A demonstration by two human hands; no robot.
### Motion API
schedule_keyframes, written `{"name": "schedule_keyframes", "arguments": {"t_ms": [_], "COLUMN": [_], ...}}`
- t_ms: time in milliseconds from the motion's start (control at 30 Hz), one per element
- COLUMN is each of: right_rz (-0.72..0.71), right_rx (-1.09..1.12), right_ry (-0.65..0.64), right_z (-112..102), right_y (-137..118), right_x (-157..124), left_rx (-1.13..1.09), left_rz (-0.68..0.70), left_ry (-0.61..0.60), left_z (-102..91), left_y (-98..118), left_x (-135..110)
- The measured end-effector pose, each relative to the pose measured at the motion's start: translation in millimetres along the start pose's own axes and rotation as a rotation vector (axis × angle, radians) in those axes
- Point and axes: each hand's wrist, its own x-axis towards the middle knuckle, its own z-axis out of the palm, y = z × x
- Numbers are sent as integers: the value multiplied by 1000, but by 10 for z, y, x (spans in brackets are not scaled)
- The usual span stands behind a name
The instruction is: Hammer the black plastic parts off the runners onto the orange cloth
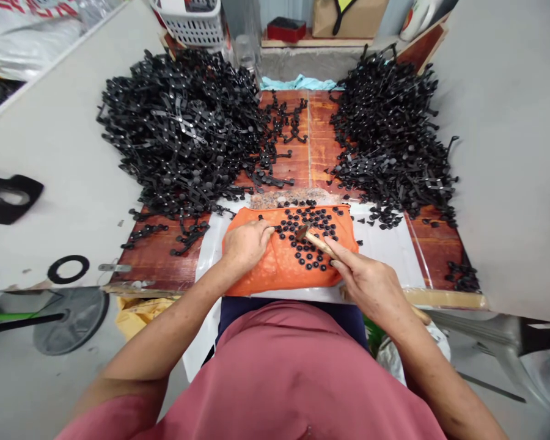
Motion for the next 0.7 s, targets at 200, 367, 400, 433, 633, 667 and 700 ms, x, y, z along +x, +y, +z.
{"name": "schedule_keyframes", "arguments": {"t_ms": [200, 367, 400, 433, 633, 667, 700], "right_rz": [-10, -5, -10, -19, -30, -32, -40], "right_rx": [-50, -34, -24, -12, -83, -136, -181], "right_ry": [13, 12, 29, 50, 56, 7, -43], "right_z": [61, 1, -23, -45, -25, -3, 15], "right_y": [40, -2, -26, -56, -268, -289, -303], "right_x": [-18, 1, 17, 39, 283, 323, 356], "left_rx": [46, 77, 82, 86, 88, 88, 89], "left_rz": [3, 6, 9, 11, 13, 10, 7], "left_ry": [6, 43, 62, 78, 102, 99, 93], "left_z": [18, 90, 112, 134, 184, 179, 174], "left_y": [32, 14, 9, 3, 0, 3, 6], "left_x": [4, -15, -23, -30, -56, -55, -53]}}
